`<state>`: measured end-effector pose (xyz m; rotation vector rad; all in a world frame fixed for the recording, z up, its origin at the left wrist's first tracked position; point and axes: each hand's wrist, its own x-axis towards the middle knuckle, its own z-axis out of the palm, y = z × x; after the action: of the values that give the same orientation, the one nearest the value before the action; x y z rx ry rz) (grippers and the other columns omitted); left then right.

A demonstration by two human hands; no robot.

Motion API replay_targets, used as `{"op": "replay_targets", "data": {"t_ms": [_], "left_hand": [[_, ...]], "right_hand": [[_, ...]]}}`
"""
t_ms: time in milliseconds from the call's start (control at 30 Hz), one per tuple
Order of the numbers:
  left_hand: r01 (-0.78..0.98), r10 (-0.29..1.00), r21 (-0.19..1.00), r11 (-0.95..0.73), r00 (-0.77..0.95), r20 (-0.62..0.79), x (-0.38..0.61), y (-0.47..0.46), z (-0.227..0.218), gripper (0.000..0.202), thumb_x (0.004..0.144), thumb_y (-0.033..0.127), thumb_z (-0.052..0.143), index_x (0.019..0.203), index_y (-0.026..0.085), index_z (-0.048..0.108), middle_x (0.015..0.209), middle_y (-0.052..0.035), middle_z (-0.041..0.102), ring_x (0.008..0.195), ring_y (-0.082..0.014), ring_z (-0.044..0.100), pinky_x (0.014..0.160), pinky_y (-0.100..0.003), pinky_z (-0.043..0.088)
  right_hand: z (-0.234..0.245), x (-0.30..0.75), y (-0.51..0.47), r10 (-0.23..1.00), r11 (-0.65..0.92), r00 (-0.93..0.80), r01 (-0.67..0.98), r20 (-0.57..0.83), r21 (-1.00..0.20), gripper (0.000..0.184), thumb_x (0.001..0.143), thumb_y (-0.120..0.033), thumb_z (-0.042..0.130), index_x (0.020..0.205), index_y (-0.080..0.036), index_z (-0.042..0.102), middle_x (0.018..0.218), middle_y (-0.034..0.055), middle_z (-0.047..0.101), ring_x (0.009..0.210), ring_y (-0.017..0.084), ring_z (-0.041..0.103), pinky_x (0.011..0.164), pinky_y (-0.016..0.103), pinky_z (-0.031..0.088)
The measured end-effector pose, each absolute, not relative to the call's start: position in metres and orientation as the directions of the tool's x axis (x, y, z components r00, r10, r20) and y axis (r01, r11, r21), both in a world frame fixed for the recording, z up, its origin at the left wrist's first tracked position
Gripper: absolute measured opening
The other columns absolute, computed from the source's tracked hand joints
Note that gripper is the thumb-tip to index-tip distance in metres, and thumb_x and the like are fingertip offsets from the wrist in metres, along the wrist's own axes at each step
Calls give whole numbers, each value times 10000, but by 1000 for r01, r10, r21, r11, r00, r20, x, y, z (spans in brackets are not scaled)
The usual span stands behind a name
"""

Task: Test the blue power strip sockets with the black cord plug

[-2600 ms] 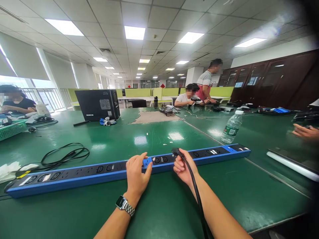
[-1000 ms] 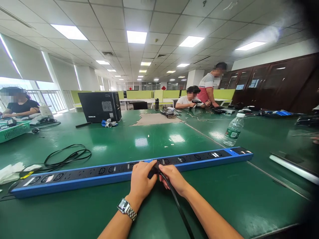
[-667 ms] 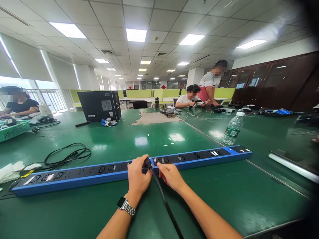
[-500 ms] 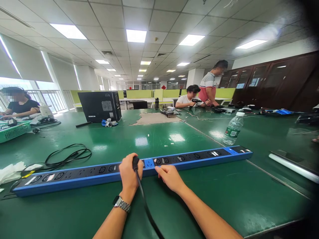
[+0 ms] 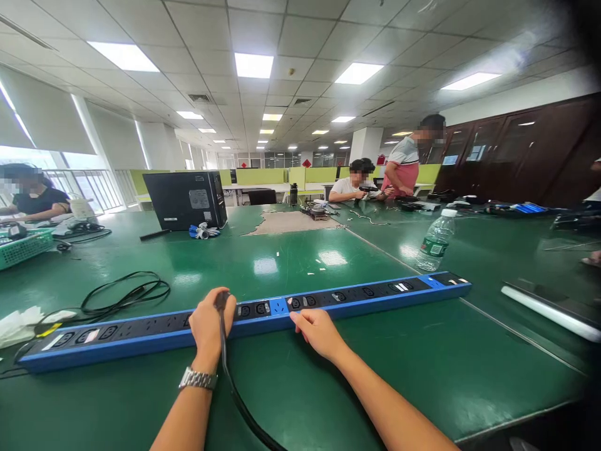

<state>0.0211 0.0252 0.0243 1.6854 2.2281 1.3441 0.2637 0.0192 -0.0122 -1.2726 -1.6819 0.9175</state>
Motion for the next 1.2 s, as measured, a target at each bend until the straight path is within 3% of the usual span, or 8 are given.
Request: {"op": "replay_targets", "data": {"t_ms": [133,433,800,1033,1200], "left_hand": [[673,804,732,106,-492,335,7,26,28,248,766,412,559,913,282,711,830,-7,727,807,-232,661,728,-316,470],[788,878,604,121,-368,305,4,22,28,284,784,442,556,971,300,716,914,-15,750,898,-255,676,814,-337,473],[887,921,462,21,-197,336,19,14,32,286,835,380,504,1046,272,663,933,-38,749,934,-259,680,869,-373,452],[869,970,473,-149,35,241,-9,18,32,382,801,462,530,1105,266,651,971,-27,739,886,-236,677,766,-307,490],[879,950,423,-220,95,297,-13,17,26,395,815,466,507,1123,262,648,1018,-41,736,962,-250,667,867,-352,484]], "right_hand": [[-12,265,18,973,216,-161,377,166,-900,459,840,-528,477,533,-190,522,423,-40,433,434,103,394,495,244,316],[-11,263,19,972,217,-165,373,166,-902,458,835,-533,470,533,-193,519,425,-36,436,441,109,400,503,248,323],[-12,263,19,971,226,-170,402,170,-888,467,847,-537,457,541,-192,528,423,-36,440,443,111,410,511,248,323],[-14,263,19,969,231,-175,405,173,-885,460,850,-524,461,545,-188,532,433,-36,443,452,109,408,513,245,322],[-13,262,19,970,229,-171,416,172,-880,462,852,-528,467,544,-189,529,431,-39,437,448,107,402,506,242,315]]}}
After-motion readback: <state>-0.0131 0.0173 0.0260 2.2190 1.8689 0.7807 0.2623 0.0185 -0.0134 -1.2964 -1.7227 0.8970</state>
